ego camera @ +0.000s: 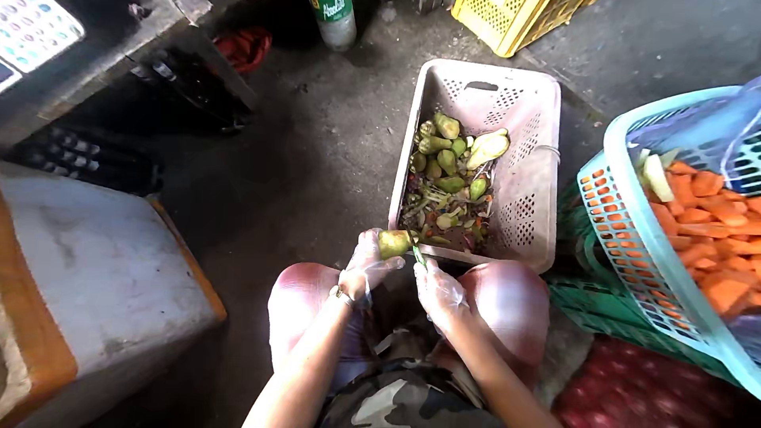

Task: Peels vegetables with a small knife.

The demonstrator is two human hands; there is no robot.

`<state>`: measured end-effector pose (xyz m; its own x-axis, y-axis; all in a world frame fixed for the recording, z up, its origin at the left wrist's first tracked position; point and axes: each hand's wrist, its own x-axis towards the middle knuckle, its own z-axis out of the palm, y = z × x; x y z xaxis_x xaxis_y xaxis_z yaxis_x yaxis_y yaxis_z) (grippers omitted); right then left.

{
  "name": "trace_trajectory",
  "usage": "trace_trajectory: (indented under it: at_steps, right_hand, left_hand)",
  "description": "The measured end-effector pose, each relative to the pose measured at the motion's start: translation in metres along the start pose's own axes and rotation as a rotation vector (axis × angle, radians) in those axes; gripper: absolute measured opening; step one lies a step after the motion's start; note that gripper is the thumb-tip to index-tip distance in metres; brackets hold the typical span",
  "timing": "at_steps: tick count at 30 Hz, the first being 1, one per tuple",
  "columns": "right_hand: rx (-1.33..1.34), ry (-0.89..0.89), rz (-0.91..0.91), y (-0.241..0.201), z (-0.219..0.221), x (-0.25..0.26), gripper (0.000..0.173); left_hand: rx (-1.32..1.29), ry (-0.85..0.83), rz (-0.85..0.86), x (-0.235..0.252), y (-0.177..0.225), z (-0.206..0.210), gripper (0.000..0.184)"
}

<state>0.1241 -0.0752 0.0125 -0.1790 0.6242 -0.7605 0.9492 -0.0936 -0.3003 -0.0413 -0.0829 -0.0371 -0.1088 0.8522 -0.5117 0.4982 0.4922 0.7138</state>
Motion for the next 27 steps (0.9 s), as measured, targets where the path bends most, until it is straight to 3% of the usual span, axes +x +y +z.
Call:
trace_trajectory:
  at_steps: [8, 11, 13, 15, 17, 18, 22, 25, 27]
  right_hand:
    - [-0.125, -0.127, 0.032, -0.004, 0.020, 0.018, 0.045]
    - [0.227, -0.055, 0.014, 0.007, 0.020, 0.015, 0.046]
    - [0.604, 0.089, -0.073, 0.020, 0.022, 0.013, 0.039]
    - [0.857, 0.236, -0.164, 0.028, 0.017, 0.008, 0.036]
    - [0.960, 0.350, -0.291, 0.036, 0.008, 0.003, 0.036]
    - [0.986, 0.393, -0.334, 0.037, 0.002, 0.000, 0.035]
    - [1.031, 0.465, -0.362, 0.028, -0.020, -0.028, 0.032]
    - [0.889, 0.495, -0.382, 0.022, -0.026, -0.040, 0.032]
    - [0.772, 0.522, -0.453, 0.017, -0.024, -0.045, 0.032]
  left_hand:
    - [0.068, -0.007, -0.029, -0.002, 0.008, -0.003, 0.080]
    - [0.010, -0.006, -0.039, -0.002, 0.006, -0.004, 0.081]
    - [-0.175, 0.030, -0.018, -0.005, 0.007, -0.008, 0.074]
    - [-0.574, 0.014, 0.017, -0.015, 0.012, -0.010, 0.054]
    - [-1.045, -0.130, 0.081, -0.024, 0.018, -0.014, 0.032]
    - [-1.214, -0.199, 0.122, -0.026, 0.020, -0.017, 0.031]
    - [-1.558, -0.346, 0.136, -0.028, 0.035, -0.025, 0.051]
    - [-1.615, -0.370, 0.066, -0.023, 0.046, -0.031, 0.092]
    - [-1.608, -0.326, 0.086, -0.016, 0.048, -0.032, 0.098]
